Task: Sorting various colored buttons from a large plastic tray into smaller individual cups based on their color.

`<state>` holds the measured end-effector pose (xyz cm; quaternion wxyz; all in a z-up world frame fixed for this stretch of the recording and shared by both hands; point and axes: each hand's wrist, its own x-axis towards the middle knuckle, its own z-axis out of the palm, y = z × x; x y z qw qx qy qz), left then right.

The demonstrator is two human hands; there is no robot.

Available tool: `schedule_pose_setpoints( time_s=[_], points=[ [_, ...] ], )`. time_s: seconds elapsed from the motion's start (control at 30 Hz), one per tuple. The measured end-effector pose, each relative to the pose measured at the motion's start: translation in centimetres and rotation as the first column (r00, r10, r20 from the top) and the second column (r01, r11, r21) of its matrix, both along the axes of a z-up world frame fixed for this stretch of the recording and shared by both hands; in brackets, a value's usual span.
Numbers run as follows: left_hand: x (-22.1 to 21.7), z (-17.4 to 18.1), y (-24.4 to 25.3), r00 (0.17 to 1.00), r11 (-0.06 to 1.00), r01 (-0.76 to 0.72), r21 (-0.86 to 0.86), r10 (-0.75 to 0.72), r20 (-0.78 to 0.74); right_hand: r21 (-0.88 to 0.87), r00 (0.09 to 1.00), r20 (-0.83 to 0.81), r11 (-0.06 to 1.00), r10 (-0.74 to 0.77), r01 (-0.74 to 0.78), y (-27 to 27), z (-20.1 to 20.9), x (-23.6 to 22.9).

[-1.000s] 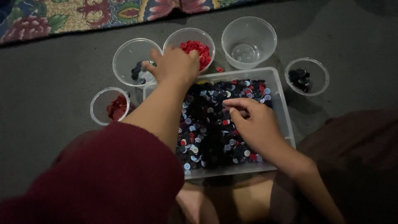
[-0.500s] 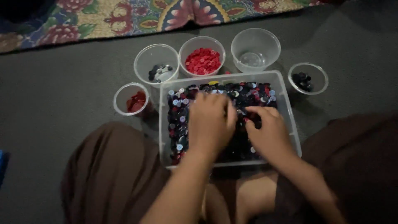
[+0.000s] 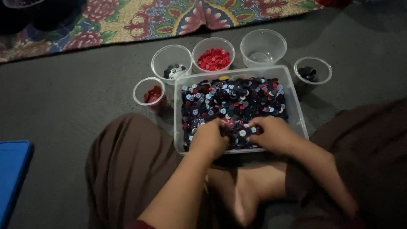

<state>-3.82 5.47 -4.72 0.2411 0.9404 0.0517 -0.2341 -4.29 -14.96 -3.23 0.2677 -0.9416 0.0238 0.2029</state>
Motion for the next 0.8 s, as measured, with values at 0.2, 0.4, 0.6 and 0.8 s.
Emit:
schedule_pose_setpoints(
  time_s=[0.2,0.4,0.6,0.8],
  points=[
    [-1.8,5.7,0.2,0.928,0.893,-0.230,-0.387,0.321,0.189,0.425,0.916,0.245,0.885,-0.316,0.192,-1.3,0.5,-1.0],
    [-3.8,9.2,-1.5,0.919,0.953,-0.289,-0.094,0.303,0.253,0.278,0.869,0.397,0.941,-0.297,0.194,-1.3,3.3,-2.5],
    [-3.0,5.5,-1.7,0.939,0.984,-0.170,0.060,0.143,0.313,0.216,0.847,0.493,0.971,-0.197,0.101,-1.1,1.3,-2.5],
    [-2.4,5.3,-1.5,0.970,0.993,-0.056,0.105,0.029,0.241,0.166,0.942,0.268,0.973,-0.200,0.159,-0.5,2.2,-1.9]
  ],
)
